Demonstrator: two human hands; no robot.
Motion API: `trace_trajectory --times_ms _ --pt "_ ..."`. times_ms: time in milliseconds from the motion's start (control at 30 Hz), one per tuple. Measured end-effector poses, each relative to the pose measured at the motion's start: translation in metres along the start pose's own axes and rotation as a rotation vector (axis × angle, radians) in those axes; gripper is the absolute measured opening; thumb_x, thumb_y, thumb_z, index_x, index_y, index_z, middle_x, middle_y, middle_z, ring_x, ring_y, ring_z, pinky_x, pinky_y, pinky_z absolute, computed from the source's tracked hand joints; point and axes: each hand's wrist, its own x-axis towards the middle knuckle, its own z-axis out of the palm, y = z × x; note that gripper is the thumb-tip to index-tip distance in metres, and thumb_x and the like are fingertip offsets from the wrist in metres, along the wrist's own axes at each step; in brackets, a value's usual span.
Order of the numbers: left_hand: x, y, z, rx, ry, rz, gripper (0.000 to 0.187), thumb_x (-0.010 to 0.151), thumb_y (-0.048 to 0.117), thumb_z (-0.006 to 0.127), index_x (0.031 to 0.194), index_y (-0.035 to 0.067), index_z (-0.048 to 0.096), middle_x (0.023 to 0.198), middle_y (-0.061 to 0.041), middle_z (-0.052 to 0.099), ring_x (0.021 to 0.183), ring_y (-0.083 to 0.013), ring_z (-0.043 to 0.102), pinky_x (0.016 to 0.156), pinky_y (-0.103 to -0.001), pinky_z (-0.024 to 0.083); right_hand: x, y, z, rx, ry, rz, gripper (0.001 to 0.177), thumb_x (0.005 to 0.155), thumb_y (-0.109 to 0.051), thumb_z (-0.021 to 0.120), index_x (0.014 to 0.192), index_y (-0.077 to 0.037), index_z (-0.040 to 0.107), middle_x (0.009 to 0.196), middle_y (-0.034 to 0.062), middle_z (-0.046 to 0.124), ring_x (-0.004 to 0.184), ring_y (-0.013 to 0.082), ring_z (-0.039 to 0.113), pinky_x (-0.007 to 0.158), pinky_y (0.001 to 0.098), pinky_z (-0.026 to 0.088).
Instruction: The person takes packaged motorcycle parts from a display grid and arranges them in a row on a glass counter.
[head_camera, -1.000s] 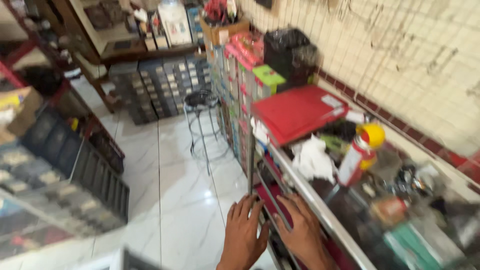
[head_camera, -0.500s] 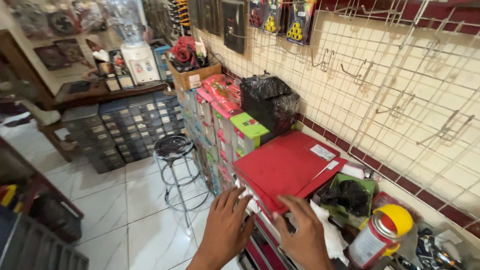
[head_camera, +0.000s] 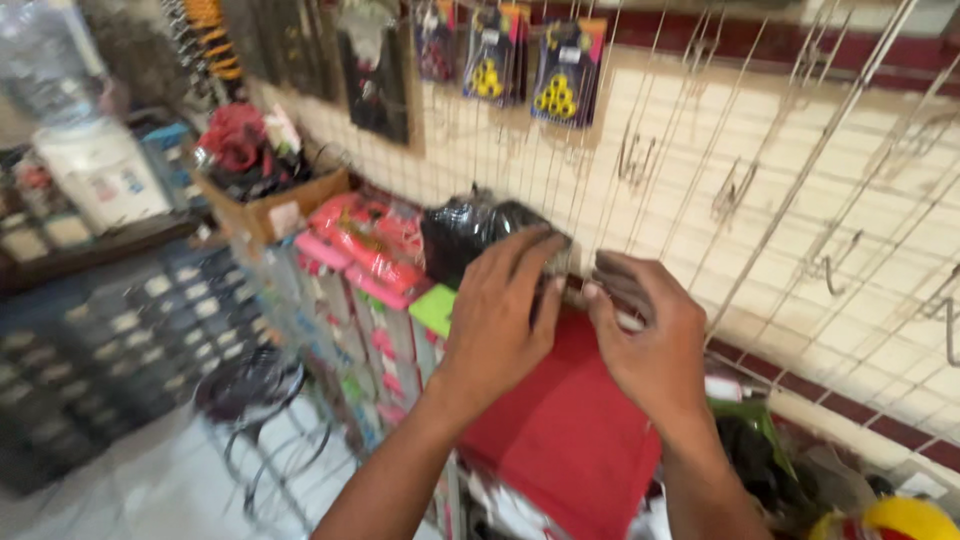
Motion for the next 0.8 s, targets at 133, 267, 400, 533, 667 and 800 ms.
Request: trace_trajectory --times_ms 133,267,400,533,667,800 --pt "0.071 -0.067 0.005 -0.132 0.042 0.018 0.047 0.101 0.005 0.056 0.147 -0.001 0.045 0.143 -0.025 0.056 0.13 -0.0442 0.056 0.109 -0.05 0.047 0.082 0.004 0.043 -0.015 -0.018 -0.213 0.037 0.097 -0.002 0.066 0.131 0.008 0.058 0.129 0.0224 0.068 0.123 0.0279 0.069 0.107 0.0358 0.055" --pt "0.122 -0.12 0.019 -0.199 0.131 0.073 0.041 0.107 0.006 0.05 0.148 0.004 0.047 0.149 -0.024 0.052 0.134 -0.0437 0.055 0.108 -0.049 0.048 0.15 0.019 0.076 0.001 0.004 -0.078 0.045 0.093 0.0 0.064 0.136 0.008 0.052 0.132 0.0226 0.065 0.125 0.0288 0.066 0.098 0.0338 0.058" --pt "0.175 -0.159 0.035 -0.244 0.222 0.056 0.027 0.113 0.016 0.049 0.135 0.009 0.061 0.136 -0.013 0.064 0.123 -0.0349 0.068 0.106 -0.044 0.054 0.189 0.038 0.097 0.013 0.047 0.041 0.047 0.09 0.001 0.061 0.136 0.007 0.052 0.133 0.022 0.066 0.122 0.0309 0.068 0.093 0.0341 0.057" --pt "0.205 -0.176 0.057 -0.397 0.199 -0.128 0.025 0.104 0.028 0.058 0.115 0.009 0.07 0.113 -0.011 0.071 0.096 -0.0267 0.076 0.086 -0.04 0.057 0.211 0.059 0.108 -0.242 0.148 -0.013 0.057 0.089 0.001 0.067 0.141 0.01 0.045 0.133 0.0271 0.061 0.127 0.0342 0.061 0.095 0.0366 0.054" --pt "0.217 -0.181 0.078 -0.465 0.2 -0.194 0.028 0.1 0.034 0.06 0.11 0.008 0.068 0.108 -0.015 0.067 0.089 -0.0272 0.074 0.08 -0.041 0.056 0.23 0.074 0.111 -0.16 0.189 -0.027 0.054 0.091 0.003 0.065 0.142 0.01 0.048 0.137 0.025 0.061 0.129 0.0328 0.059 0.098 0.0351 0.052" --pt "0.222 -0.187 0.091 -0.459 0.121 -0.268 0.031 0.1 0.038 0.059 0.106 0.01 0.07 0.106 -0.013 0.068 0.1 -0.0315 0.069 0.089 -0.043 0.053 0.236 0.077 0.111 -0.087 0.215 0.132 0.05 0.087 0.001 0.064 0.135 0.006 0.054 0.124 0.0172 0.069 0.109 0.0227 0.071 0.085 0.0318 0.056"
